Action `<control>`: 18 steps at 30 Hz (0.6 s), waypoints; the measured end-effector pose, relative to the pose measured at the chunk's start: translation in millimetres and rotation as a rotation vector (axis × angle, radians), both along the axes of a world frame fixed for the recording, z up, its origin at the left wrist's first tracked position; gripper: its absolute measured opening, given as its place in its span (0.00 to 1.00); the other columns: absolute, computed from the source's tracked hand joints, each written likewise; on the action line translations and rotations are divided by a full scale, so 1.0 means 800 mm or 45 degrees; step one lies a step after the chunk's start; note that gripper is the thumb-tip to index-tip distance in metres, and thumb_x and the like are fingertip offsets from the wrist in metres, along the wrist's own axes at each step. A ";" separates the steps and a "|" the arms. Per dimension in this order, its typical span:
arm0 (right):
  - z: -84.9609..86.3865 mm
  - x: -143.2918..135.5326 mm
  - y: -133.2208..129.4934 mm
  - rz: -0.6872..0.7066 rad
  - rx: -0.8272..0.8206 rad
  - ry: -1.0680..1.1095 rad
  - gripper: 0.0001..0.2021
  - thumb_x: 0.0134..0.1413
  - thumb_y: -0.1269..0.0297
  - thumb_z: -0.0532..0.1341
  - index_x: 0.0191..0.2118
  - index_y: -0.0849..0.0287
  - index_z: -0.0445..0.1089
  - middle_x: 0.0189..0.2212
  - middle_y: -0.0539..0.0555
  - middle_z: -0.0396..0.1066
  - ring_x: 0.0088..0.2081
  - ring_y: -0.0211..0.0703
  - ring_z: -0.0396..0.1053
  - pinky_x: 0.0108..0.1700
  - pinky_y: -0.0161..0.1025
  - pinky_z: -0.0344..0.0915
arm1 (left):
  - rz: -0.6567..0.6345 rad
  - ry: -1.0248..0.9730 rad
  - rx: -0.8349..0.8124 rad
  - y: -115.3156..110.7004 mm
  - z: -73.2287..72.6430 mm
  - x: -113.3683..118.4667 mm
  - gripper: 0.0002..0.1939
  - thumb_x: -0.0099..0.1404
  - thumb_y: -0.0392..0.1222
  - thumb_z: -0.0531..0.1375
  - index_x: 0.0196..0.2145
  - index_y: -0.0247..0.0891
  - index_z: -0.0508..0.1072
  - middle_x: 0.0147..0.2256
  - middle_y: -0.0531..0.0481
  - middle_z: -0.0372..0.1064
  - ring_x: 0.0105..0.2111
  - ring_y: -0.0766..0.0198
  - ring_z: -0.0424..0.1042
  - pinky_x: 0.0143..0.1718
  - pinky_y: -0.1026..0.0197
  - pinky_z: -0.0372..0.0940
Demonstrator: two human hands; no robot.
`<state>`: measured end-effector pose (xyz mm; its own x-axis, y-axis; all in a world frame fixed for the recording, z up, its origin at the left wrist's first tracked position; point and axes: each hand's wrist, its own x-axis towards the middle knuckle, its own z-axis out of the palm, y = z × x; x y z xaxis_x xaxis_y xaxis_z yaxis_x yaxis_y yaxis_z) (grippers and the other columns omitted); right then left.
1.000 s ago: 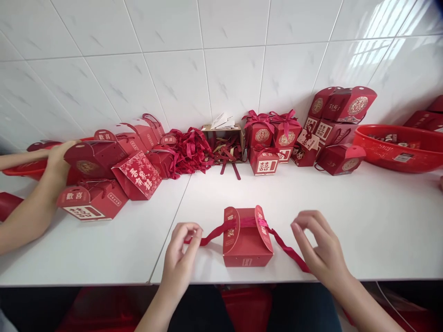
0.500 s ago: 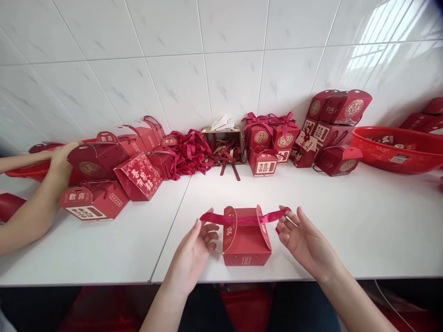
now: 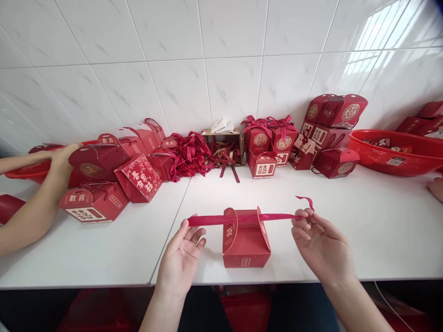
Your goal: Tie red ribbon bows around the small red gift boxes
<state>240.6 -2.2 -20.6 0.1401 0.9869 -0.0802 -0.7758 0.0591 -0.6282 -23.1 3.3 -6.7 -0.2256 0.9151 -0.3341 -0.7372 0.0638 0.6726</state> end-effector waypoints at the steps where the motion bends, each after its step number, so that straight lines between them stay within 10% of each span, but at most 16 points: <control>1: 0.000 -0.002 0.000 -0.004 0.001 -0.016 0.07 0.49 0.65 0.65 0.29 0.54 0.65 0.27 0.47 0.59 0.23 0.33 0.55 0.22 0.32 0.61 | -0.003 0.005 -0.001 -0.001 0.000 0.001 0.03 0.57 0.37 0.65 0.28 0.38 0.74 0.23 0.54 0.70 0.27 0.64 0.73 0.24 0.65 0.67; 9: -0.031 -0.013 0.012 -0.331 0.008 -0.435 0.09 0.48 0.67 0.68 0.34 0.51 0.69 0.34 0.46 0.62 0.32 0.33 0.62 0.35 0.31 0.67 | -0.001 0.154 0.052 -0.011 -0.005 -0.003 0.11 0.49 0.44 0.71 0.26 0.38 0.74 0.24 0.54 0.72 0.30 0.64 0.73 0.29 0.65 0.66; 18: -0.055 0.013 0.020 -0.324 -0.092 -0.248 0.12 0.45 0.67 0.71 0.38 0.54 0.73 0.35 0.49 0.71 0.37 0.35 0.71 0.42 0.30 0.75 | 0.145 0.359 0.100 -0.009 -0.006 -0.010 0.13 0.47 0.47 0.72 0.27 0.38 0.76 0.30 0.54 0.73 0.30 0.65 0.73 0.27 0.65 0.63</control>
<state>251.4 14.2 -64.8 0.4013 0.9108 -0.0965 -0.6069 0.1856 -0.7728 -31.4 -4.3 -11.2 -0.4016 0.8993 -0.1733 -0.5203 -0.0683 0.8512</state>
